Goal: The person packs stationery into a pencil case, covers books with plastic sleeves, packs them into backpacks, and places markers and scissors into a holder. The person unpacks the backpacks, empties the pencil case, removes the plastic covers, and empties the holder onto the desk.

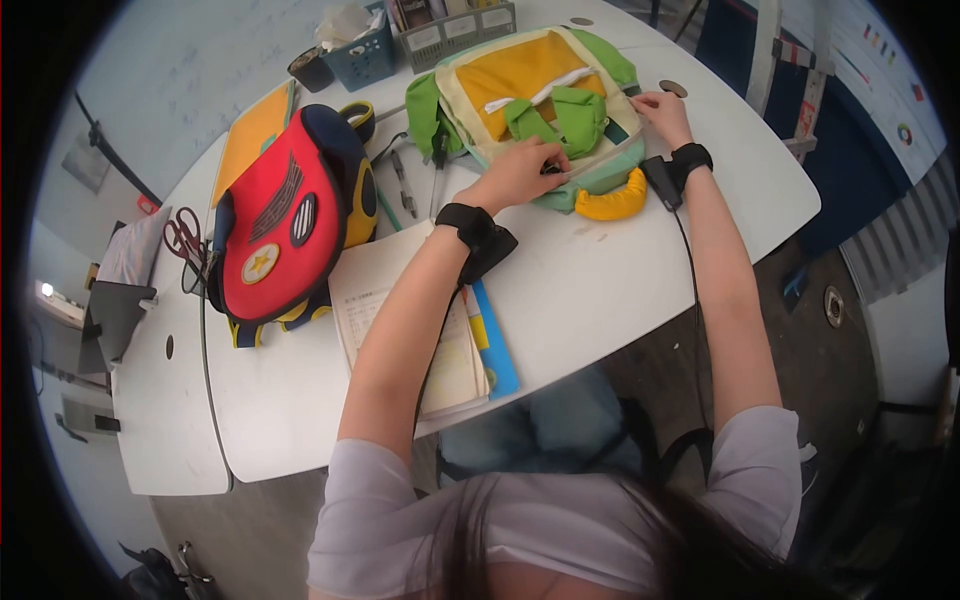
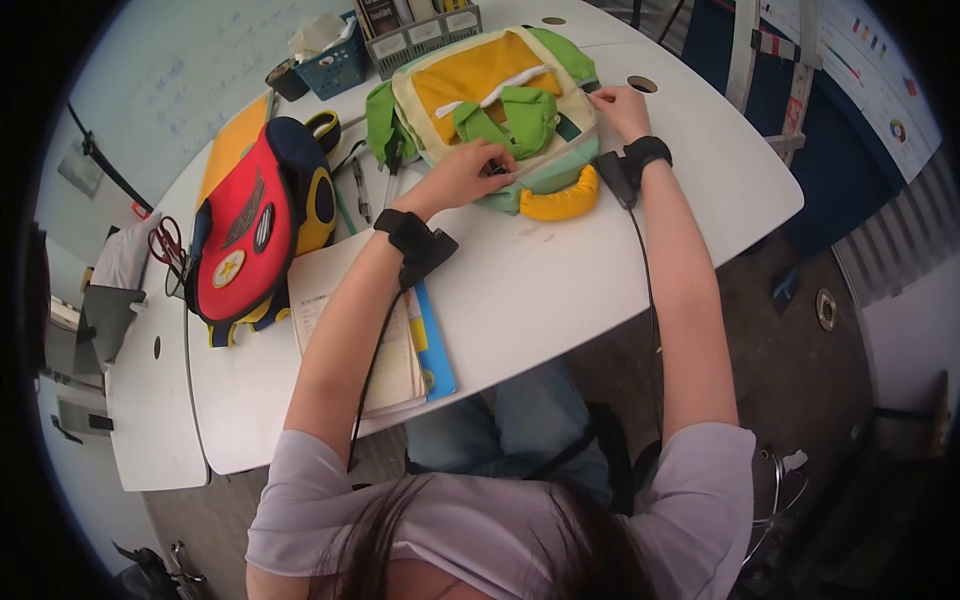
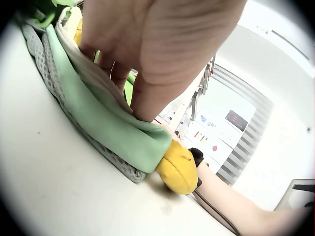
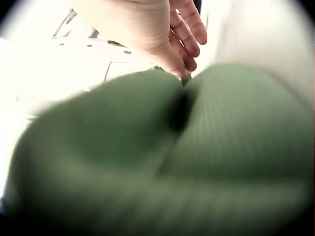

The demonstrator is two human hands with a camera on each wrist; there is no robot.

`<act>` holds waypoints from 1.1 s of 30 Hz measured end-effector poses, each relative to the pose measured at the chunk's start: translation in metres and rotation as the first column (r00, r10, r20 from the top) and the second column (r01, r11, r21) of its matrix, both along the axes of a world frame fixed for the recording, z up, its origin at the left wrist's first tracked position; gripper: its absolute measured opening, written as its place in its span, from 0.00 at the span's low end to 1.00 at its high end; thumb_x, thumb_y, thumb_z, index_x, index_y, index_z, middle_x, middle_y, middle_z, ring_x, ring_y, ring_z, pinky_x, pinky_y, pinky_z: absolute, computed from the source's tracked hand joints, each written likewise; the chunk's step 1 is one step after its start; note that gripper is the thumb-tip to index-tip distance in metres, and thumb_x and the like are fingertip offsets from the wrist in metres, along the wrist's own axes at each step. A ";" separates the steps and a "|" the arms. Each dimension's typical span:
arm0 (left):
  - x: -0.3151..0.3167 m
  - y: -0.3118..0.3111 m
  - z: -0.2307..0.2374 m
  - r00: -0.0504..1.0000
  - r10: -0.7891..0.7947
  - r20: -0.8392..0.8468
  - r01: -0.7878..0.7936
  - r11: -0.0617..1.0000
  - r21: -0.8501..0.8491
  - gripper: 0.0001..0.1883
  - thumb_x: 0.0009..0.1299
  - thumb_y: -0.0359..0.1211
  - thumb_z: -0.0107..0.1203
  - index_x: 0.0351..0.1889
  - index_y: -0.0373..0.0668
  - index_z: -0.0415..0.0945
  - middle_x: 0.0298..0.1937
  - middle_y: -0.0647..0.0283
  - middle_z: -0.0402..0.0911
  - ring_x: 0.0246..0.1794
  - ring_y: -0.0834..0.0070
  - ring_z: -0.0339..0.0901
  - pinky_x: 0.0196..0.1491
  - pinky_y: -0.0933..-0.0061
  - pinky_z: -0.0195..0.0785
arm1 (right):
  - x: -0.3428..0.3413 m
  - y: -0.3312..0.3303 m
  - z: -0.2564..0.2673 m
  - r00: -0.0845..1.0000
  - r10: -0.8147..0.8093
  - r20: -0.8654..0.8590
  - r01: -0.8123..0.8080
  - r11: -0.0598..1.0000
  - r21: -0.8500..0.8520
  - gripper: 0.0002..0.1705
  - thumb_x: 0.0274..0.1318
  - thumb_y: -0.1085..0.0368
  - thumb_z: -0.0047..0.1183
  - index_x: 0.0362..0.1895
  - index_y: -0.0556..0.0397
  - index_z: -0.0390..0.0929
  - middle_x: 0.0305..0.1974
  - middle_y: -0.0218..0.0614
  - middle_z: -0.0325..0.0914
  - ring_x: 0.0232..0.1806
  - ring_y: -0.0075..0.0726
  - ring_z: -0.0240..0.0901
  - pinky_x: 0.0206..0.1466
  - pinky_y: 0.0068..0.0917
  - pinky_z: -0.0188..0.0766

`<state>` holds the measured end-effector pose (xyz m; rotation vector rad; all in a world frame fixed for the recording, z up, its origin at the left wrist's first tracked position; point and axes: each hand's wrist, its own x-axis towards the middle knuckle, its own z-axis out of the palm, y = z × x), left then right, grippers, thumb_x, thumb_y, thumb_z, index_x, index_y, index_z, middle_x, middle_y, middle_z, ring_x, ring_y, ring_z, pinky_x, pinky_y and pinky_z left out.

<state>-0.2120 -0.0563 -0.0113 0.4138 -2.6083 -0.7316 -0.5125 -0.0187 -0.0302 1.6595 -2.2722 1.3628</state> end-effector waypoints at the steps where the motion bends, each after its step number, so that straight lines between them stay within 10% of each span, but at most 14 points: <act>1: 0.000 0.000 0.000 1.000 0.004 -0.001 -0.004 1.000 0.004 0.08 0.59 0.35 0.56 0.35 0.45 0.74 0.34 0.58 0.72 0.36 0.62 0.72 0.39 0.68 0.65 | -0.004 0.005 0.006 0.995 0.004 -0.097 0.000 0.999 0.040 0.11 0.47 0.61 0.56 0.33 0.52 0.82 0.29 0.40 0.80 0.31 0.36 0.77 0.38 0.27 0.71; 7: -0.001 0.002 0.000 0.999 -0.040 -0.014 0.038 0.994 -0.102 0.07 0.60 0.33 0.54 0.35 0.45 0.72 0.35 0.57 0.70 0.39 0.61 0.70 0.41 0.66 0.65 | 0.012 0.058 0.054 0.969 0.109 -0.223 -0.055 0.971 0.234 0.11 0.44 0.64 0.57 0.33 0.57 0.81 0.28 0.42 0.79 0.30 0.37 0.76 0.36 0.29 0.71; 12: 0.000 0.010 0.005 1.000 -0.008 -0.011 0.005 0.977 -0.214 0.05 0.61 0.29 0.52 0.34 0.42 0.70 0.38 0.57 0.68 0.42 0.60 0.68 0.44 0.66 0.63 | 0.035 0.083 0.081 0.972 0.235 0.015 -0.216 0.864 0.455 0.12 0.44 0.64 0.57 0.31 0.60 0.80 0.24 0.34 0.78 0.27 0.23 0.70 0.32 0.23 0.67; 25: -0.008 0.032 0.023 0.979 -0.018 -0.202 -0.048 0.946 -0.320 0.09 0.59 0.30 0.55 0.35 0.41 0.67 0.35 0.57 0.70 0.38 0.60 0.70 0.39 0.66 0.65 | 0.110 0.066 0.081 0.808 0.585 0.077 -0.558 0.716 0.419 0.12 0.41 0.63 0.52 0.25 0.62 0.77 0.17 0.29 0.69 0.22 0.20 0.63 0.27 0.19 0.61; 33: -0.005 0.029 0.025 0.991 0.125 -0.052 -0.130 0.987 -0.099 0.10 0.60 0.32 0.56 0.32 0.38 0.67 0.26 0.56 0.75 0.27 0.60 0.74 0.32 0.68 0.66 | 0.110 0.060 0.073 0.761 0.645 0.070 -0.639 0.727 0.252 0.14 0.43 0.62 0.57 0.33 0.60 0.78 0.29 0.35 0.77 0.30 0.27 0.70 0.36 0.23 0.66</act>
